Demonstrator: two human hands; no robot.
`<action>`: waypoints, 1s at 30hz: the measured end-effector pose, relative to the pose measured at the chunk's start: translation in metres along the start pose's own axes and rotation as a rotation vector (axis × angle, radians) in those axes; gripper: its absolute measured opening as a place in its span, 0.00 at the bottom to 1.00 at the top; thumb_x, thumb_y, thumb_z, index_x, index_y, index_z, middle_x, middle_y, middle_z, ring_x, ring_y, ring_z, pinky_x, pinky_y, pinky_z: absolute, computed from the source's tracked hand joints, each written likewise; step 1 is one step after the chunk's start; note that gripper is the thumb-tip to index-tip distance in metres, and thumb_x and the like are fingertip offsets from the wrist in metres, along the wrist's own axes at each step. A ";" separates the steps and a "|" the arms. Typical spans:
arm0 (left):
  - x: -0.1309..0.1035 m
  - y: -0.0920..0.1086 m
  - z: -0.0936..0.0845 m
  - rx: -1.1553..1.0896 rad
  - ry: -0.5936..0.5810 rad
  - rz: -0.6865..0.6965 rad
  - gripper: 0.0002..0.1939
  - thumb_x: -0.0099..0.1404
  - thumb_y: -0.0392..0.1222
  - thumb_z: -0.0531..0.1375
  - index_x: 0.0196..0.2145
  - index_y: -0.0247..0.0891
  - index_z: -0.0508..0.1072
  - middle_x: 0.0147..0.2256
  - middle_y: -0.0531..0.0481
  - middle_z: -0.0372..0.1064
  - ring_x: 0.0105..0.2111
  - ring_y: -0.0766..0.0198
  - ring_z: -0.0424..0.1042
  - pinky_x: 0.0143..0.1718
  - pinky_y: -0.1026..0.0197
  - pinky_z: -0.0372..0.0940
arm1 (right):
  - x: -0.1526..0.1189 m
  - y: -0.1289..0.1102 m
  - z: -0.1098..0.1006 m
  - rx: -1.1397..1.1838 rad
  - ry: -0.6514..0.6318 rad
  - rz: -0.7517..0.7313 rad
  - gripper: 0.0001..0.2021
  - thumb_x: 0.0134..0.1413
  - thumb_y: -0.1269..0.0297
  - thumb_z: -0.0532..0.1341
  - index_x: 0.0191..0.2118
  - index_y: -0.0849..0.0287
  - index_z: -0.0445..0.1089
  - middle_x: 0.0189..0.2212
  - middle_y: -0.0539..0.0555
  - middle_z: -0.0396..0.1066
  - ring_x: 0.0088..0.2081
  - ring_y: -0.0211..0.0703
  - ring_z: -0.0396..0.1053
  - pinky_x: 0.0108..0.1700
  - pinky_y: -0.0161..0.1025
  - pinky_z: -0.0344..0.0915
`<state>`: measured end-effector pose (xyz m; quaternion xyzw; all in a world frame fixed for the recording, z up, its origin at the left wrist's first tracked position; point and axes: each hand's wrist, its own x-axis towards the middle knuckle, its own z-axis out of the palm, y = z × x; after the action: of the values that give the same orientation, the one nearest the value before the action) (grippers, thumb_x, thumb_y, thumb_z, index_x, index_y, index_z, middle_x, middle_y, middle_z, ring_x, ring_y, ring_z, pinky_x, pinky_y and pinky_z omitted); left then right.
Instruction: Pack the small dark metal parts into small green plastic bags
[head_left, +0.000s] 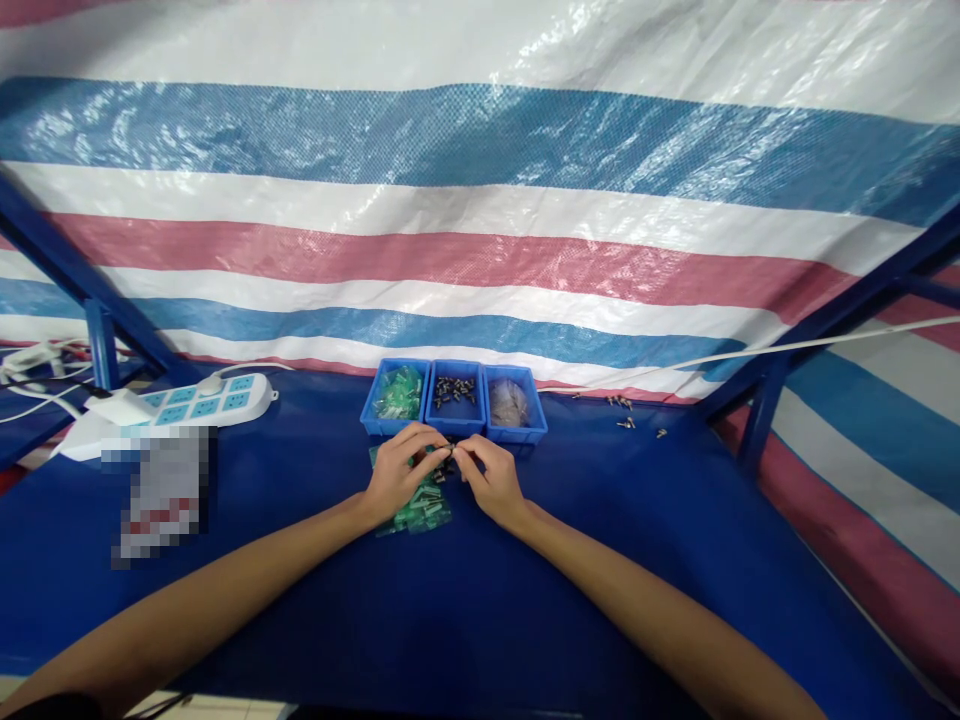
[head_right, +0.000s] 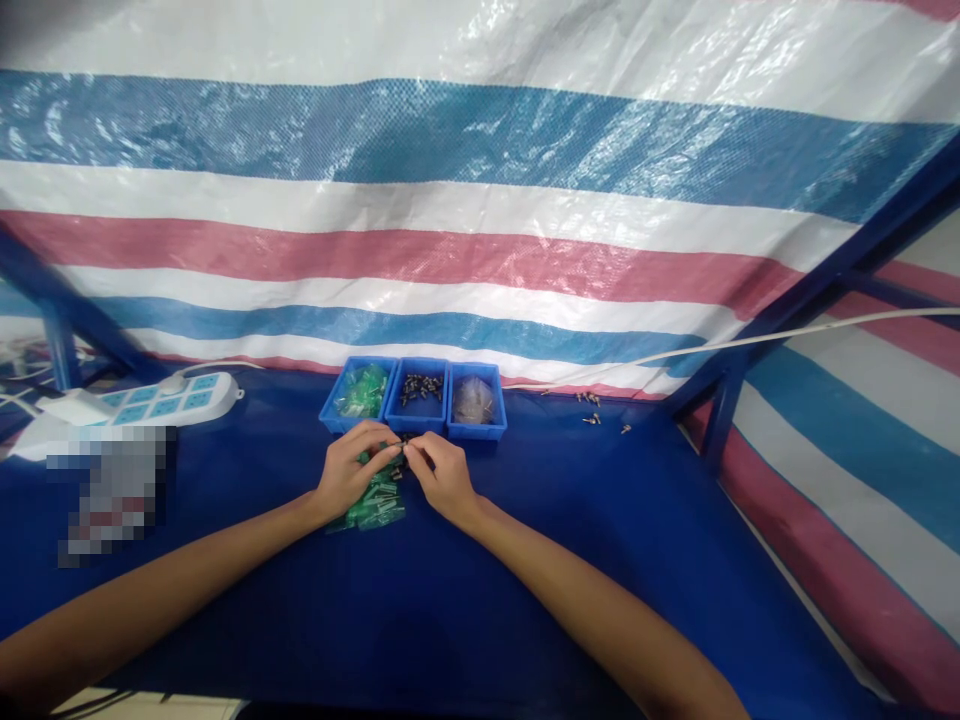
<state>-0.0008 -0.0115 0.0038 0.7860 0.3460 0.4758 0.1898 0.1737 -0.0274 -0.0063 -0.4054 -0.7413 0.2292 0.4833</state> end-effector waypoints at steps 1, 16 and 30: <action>0.000 0.000 0.000 -0.002 -0.004 -0.006 0.07 0.65 0.42 0.57 0.36 0.37 0.73 0.35 0.48 0.69 0.26 0.70 0.65 0.27 0.67 0.63 | 0.000 0.000 0.000 -0.003 0.000 -0.013 0.12 0.63 0.61 0.52 0.31 0.58 0.68 0.22 0.49 0.65 0.25 0.37 0.65 0.32 0.35 0.62; 0.001 0.000 0.000 -0.033 -0.026 -0.018 0.12 0.68 0.40 0.53 0.27 0.35 0.67 0.27 0.51 0.64 0.29 0.67 0.65 0.33 0.65 0.60 | -0.002 0.004 0.005 0.026 0.034 -0.084 0.06 0.57 0.62 0.59 0.38 0.59 0.69 0.22 0.47 0.61 0.23 0.35 0.60 0.29 0.33 0.61; 0.002 0.001 -0.001 -0.022 -0.033 -0.018 0.13 0.69 0.40 0.52 0.29 0.34 0.71 0.28 0.49 0.67 0.30 0.66 0.67 0.34 0.64 0.63 | -0.003 0.003 0.004 0.041 0.082 -0.097 0.06 0.58 0.66 0.58 0.39 0.59 0.69 0.23 0.48 0.63 0.24 0.35 0.62 0.29 0.33 0.62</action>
<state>-0.0006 -0.0110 0.0063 0.7885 0.3446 0.4648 0.2086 0.1714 -0.0279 -0.0120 -0.3681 -0.7349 0.2036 0.5320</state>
